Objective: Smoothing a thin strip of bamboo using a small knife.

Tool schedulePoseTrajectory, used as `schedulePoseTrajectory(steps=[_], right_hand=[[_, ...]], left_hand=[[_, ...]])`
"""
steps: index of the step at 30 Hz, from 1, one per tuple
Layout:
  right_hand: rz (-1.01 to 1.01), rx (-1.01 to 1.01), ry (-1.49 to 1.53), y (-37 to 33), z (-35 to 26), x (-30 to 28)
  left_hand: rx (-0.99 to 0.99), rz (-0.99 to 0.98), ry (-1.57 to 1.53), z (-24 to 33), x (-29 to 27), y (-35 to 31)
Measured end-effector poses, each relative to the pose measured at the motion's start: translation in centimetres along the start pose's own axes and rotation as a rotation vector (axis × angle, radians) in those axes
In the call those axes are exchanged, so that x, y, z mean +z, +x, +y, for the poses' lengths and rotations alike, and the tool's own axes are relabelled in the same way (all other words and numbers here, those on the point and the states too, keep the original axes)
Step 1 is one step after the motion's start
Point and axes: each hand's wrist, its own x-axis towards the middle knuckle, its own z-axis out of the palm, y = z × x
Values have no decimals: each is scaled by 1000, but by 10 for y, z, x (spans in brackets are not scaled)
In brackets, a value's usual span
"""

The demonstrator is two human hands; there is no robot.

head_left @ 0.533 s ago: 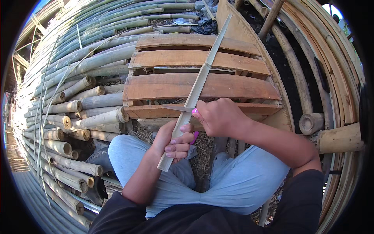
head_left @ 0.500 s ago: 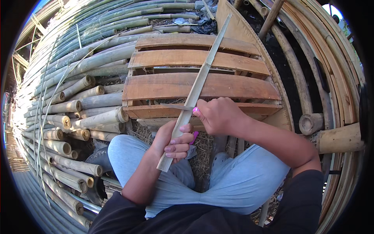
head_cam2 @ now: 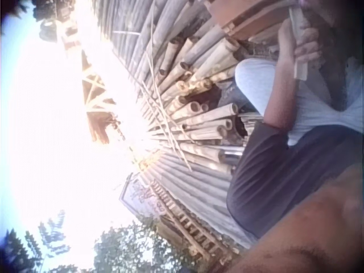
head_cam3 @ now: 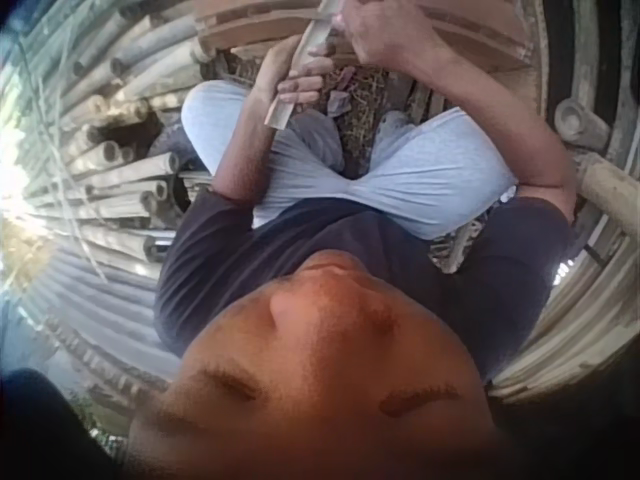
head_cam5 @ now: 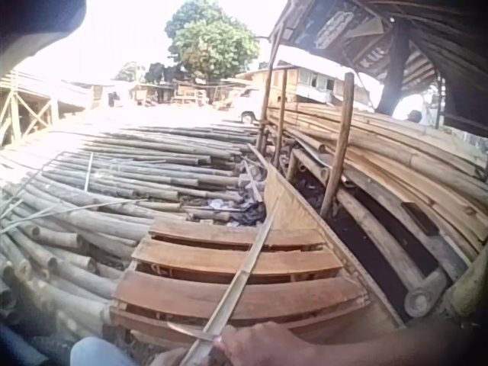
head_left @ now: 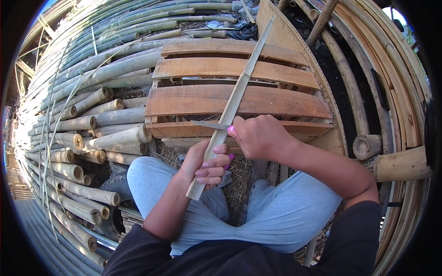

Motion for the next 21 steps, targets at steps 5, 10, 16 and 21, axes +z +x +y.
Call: schedulePoseTrajectory(steps=[5,10,16,21], right_hand=[[89,63,-11,8,12,2],[60,20,31,2,18,3],[10,-21,5,0,12,0],[59,-21,-35,2,24,6]], left_hand=[[-17,12,-49,3,-1,2],[0,46,-52,-2,4,4],[25,101,36,-3,6,4],[12,94,26,-1,4,4]])
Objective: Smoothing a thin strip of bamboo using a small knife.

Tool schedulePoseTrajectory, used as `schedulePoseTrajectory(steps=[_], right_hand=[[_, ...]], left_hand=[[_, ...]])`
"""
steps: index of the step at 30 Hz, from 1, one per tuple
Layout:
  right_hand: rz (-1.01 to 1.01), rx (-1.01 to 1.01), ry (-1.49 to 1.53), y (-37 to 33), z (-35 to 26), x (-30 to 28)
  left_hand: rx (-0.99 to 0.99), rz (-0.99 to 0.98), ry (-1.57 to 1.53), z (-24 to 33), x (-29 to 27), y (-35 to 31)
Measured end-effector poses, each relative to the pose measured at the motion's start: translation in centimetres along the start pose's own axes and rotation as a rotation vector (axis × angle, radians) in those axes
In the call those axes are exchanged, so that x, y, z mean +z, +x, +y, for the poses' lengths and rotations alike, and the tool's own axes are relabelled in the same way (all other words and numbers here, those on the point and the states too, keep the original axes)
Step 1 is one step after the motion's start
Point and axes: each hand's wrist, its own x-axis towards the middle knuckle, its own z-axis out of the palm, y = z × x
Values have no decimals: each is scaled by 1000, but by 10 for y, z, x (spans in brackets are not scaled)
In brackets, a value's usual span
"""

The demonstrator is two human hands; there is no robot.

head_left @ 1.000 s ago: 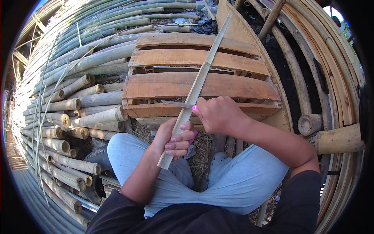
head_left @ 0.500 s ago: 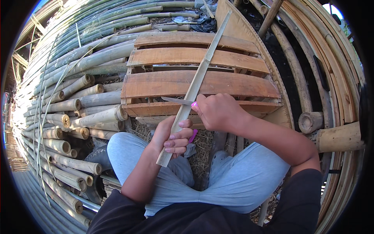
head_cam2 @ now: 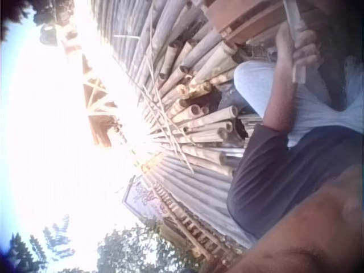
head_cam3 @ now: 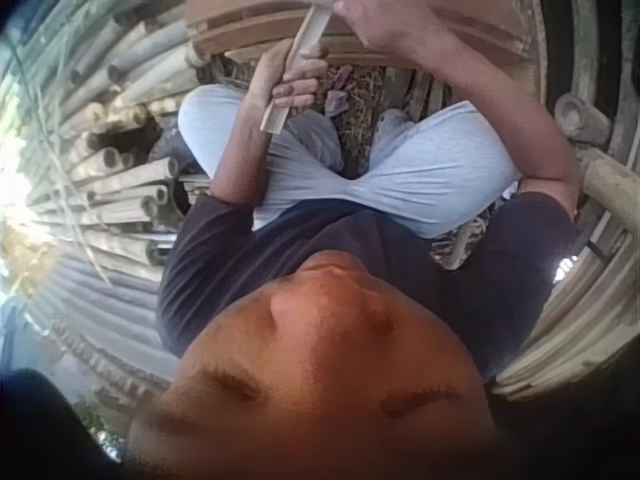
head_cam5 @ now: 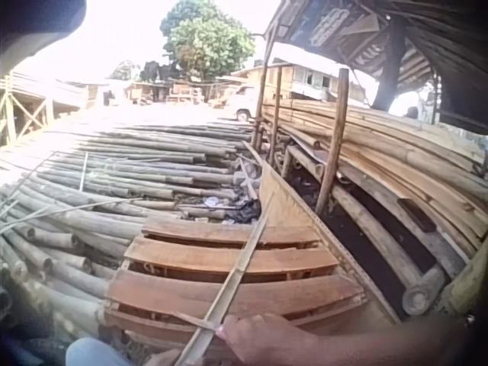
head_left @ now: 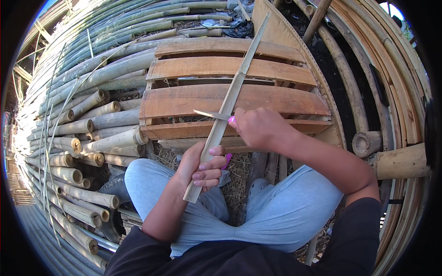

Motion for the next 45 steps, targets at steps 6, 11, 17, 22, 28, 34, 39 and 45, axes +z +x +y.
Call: schedulePoseTrajectory(steps=[6,11,17,22,28,34,39,45], right_hand=[[-51,75,114,1,2,-2],[-100,24,188,-2,-8,-3],[-93,90,154,1,-15,-1],[-55,82,116,1,-14,-2],[18,100,96,5,2,6],[-3,27,128,7,-5,3],[20,-85,170,-5,-17,8],[-51,54,143,1,-17,2]], left_hand=[[-17,-14,-49,2,0,-2],[-22,-47,-58,1,-2,-5],[-42,-104,-105,6,-5,-3],[-33,-88,-92,6,-5,-4],[-7,-56,-101,2,-1,-4],[-14,-83,-102,3,-5,-2],[-12,-66,-92,0,-3,-3],[-29,-94,-85,3,-4,-3]])
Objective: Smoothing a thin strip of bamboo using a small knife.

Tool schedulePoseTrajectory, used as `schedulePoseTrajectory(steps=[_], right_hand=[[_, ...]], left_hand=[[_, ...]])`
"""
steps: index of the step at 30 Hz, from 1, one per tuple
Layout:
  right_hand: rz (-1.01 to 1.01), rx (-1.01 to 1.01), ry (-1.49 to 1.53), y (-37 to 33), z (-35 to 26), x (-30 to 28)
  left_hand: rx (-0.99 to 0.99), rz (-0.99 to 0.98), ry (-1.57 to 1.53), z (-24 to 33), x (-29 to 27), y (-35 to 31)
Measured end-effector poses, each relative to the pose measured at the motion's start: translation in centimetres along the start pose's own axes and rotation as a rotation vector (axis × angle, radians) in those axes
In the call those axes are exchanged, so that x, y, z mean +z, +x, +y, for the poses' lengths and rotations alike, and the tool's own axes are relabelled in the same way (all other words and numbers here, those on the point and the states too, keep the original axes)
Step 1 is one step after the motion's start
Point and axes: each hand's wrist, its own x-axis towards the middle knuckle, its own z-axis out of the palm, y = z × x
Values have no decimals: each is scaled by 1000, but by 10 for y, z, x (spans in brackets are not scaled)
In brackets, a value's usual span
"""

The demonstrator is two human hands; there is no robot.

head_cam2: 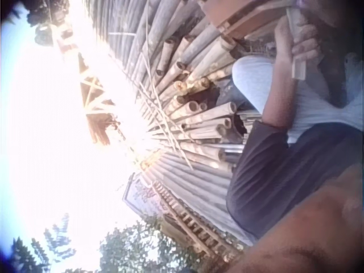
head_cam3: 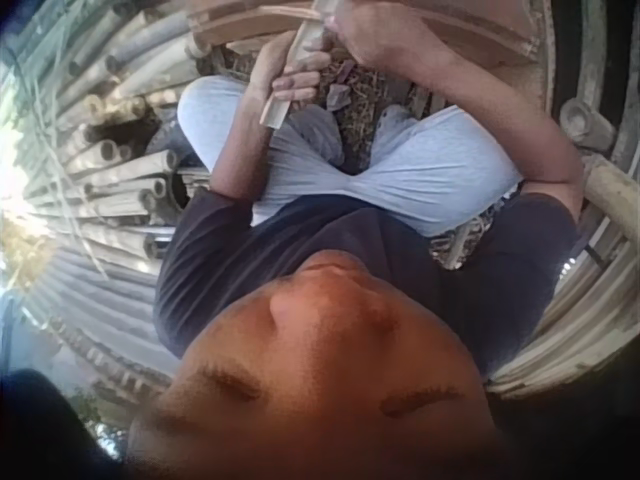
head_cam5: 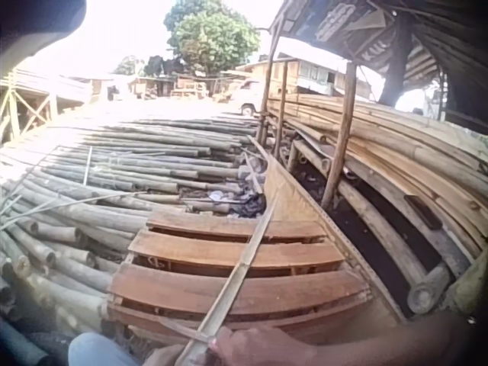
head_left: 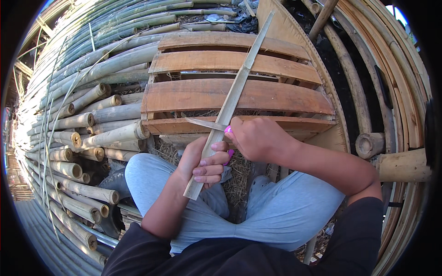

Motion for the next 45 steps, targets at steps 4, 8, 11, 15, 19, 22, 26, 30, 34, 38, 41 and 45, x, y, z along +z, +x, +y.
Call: schedulePoseTrajectory(steps=[4,8,11,15,19,22,26,30,34,38,41,45], right_hand=[[-6,-26,7,-5,2,2],[-30,-34,35,-6,-2,3],[48,72,-16,8,13,-2],[-26,-12,59,-2,0,-3],[-17,28,-8,1,-1,-4],[-13,27,-9,-2,4,-5],[3,6,31,-3,-6,-1],[44,43,-58,4,21,-5],[-7,-57,-4,-7,-9,-2],[3,90,-143,6,8,-6],[-40,15,-83,-4,0,-4],[-24,17,-52,-6,-6,-3]], left_hand=[[20,69,-34,-4,2,0],[19,-7,-40,-6,2,-1],[22,-22,-46,1,-3,2],[24,41,10,-3,2,0],[19,45,5,-4,2,1],[28,51,15,-6,4,1],[30,51,3,-1,1,0],[4,10,-52,-8,0,-1],[9,34,-19,-5,1,-3],[19,38,4,0,0,2],[26,87,8,-8,6,-1],[24,42,-14,-4,2,-1]])
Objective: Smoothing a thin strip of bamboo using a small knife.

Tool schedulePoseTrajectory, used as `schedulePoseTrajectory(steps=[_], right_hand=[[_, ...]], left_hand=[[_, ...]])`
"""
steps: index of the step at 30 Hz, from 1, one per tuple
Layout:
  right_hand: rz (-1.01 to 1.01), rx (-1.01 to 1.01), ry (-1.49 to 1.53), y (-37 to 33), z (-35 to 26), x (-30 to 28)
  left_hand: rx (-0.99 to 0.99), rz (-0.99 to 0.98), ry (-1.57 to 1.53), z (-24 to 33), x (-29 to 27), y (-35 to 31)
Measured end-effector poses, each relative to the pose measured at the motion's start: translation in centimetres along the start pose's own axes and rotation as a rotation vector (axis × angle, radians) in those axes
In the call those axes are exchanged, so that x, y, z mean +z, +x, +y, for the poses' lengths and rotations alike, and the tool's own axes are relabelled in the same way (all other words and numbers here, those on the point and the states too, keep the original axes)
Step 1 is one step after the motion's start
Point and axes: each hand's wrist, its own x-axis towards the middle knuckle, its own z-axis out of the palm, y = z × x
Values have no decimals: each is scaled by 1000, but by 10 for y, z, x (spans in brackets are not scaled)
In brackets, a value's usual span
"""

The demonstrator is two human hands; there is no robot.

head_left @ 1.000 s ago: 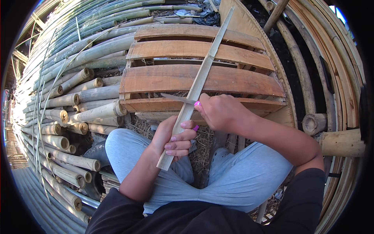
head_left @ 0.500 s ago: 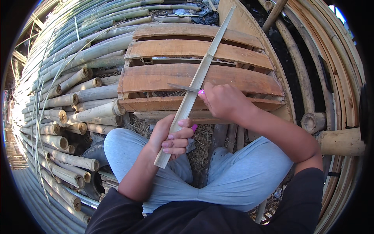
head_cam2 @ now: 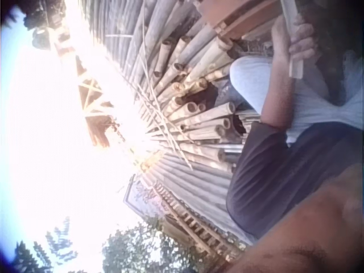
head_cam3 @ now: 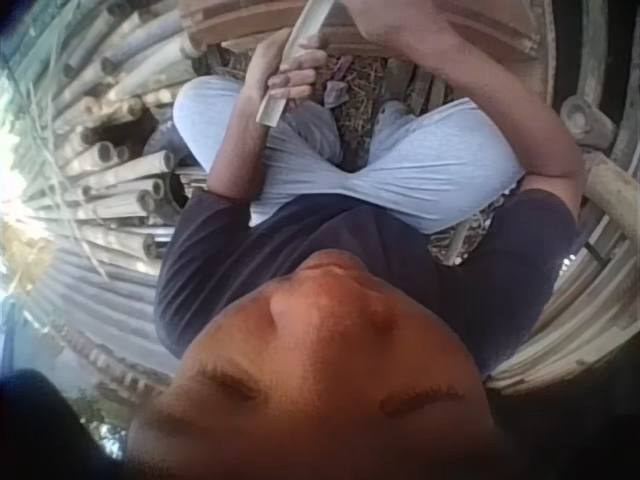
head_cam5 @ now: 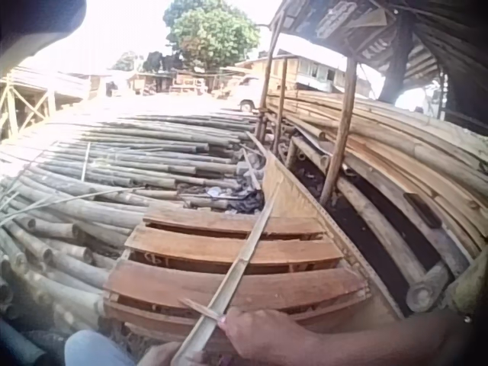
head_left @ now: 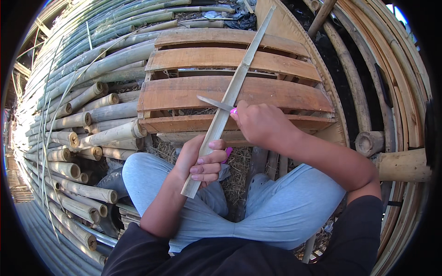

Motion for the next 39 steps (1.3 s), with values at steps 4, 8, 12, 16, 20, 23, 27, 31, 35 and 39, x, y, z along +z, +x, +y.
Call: schedulePoseTrajectory(steps=[4,8,12,16,20,23,27,31,35,39], right_hand=[[32,-2,-4,7,20,3],[48,-9,-7,4,3,-1],[78,-19,10,8,25,-4],[24,2,-9,-1,-2,-2],[23,48,-2,9,20,-3],[2,74,-38,2,3,-1],[34,125,-81,12,28,-6],[-19,54,-42,-1,-2,-2],[38,86,-86,17,32,-7],[-20,1,18,-1,1,4]], left_hand=[[-14,1,0,2,-1,2],[0,24,13,-2,1,-2],[-2,26,28,-1,2,4],[6,20,32,-3,4,-1],[-3,40,55,0,2,2],[0,5,26,-2,0,1],[-38,-42,-46,0,-1,0],[-18,35,24,0,3,-2],[-46,19,-20,0,2,-2],[-19,25,5,2,2,-1]])
